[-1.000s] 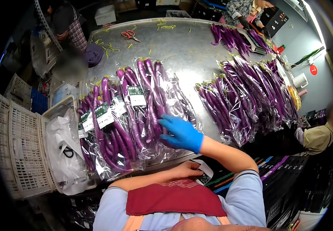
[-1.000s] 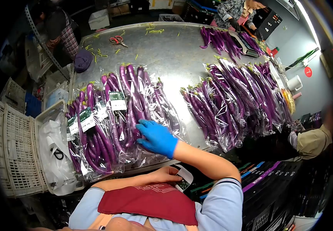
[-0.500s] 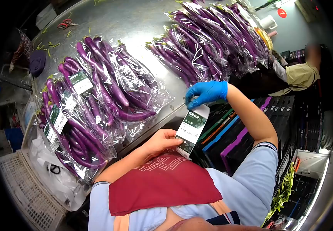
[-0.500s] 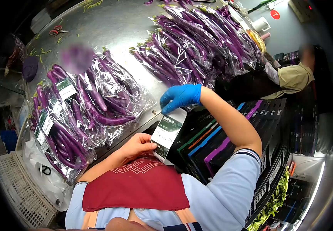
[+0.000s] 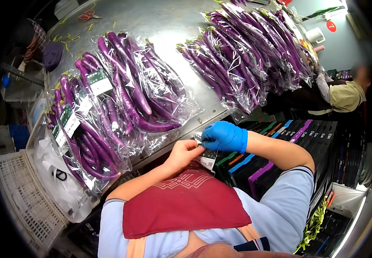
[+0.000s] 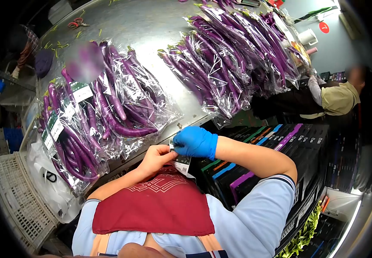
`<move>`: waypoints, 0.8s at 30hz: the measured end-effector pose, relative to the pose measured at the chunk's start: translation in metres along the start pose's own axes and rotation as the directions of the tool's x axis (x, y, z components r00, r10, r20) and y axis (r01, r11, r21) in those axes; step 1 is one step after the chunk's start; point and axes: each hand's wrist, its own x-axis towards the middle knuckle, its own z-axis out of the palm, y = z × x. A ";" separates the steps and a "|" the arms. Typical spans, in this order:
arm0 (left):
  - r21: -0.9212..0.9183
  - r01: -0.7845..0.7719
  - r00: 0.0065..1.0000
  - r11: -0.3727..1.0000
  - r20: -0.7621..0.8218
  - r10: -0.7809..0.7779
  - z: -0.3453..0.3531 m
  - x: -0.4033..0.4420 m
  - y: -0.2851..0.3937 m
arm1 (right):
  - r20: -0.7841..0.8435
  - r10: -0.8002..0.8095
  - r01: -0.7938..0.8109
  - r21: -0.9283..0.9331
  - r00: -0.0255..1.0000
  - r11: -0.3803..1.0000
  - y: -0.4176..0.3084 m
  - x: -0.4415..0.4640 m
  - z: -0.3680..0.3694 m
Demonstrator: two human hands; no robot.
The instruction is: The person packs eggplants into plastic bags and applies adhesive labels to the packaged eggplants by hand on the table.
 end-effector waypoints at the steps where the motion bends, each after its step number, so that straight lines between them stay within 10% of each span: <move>1: 0.024 -0.004 1.000 1.000 0.001 0.004 0.000 0.000 0.001 | -0.055 0.004 -0.005 -0.020 0.998 1.000 0.005 0.002 -0.001; 12: 0.027 0.188 0.976 0.982 0.107 -0.190 -0.011 0.008 -0.016 | -0.373 0.192 -0.005 0.448 0.908 0.894 0.060 0.086 -0.142; 16: -0.037 0.171 0.982 0.985 0.089 -0.167 -0.014 0.006 -0.007 | -0.686 -0.027 0.152 0.123 0.727 0.981 0.026 0.162 -0.193; 21: 0.000 0.117 0.988 0.993 0.102 -0.117 -0.023 0.006 -0.004 | -0.784 -0.619 0.259 -0.589 0.048 0.766 -0.045 0.220 -0.212; 24: 0.026 0.083 0.993 0.996 0.084 -0.085 -0.032 0.012 -0.016 | -0.561 -0.787 0.098 -0.795 0.257 0.599 -0.043 0.242 -0.124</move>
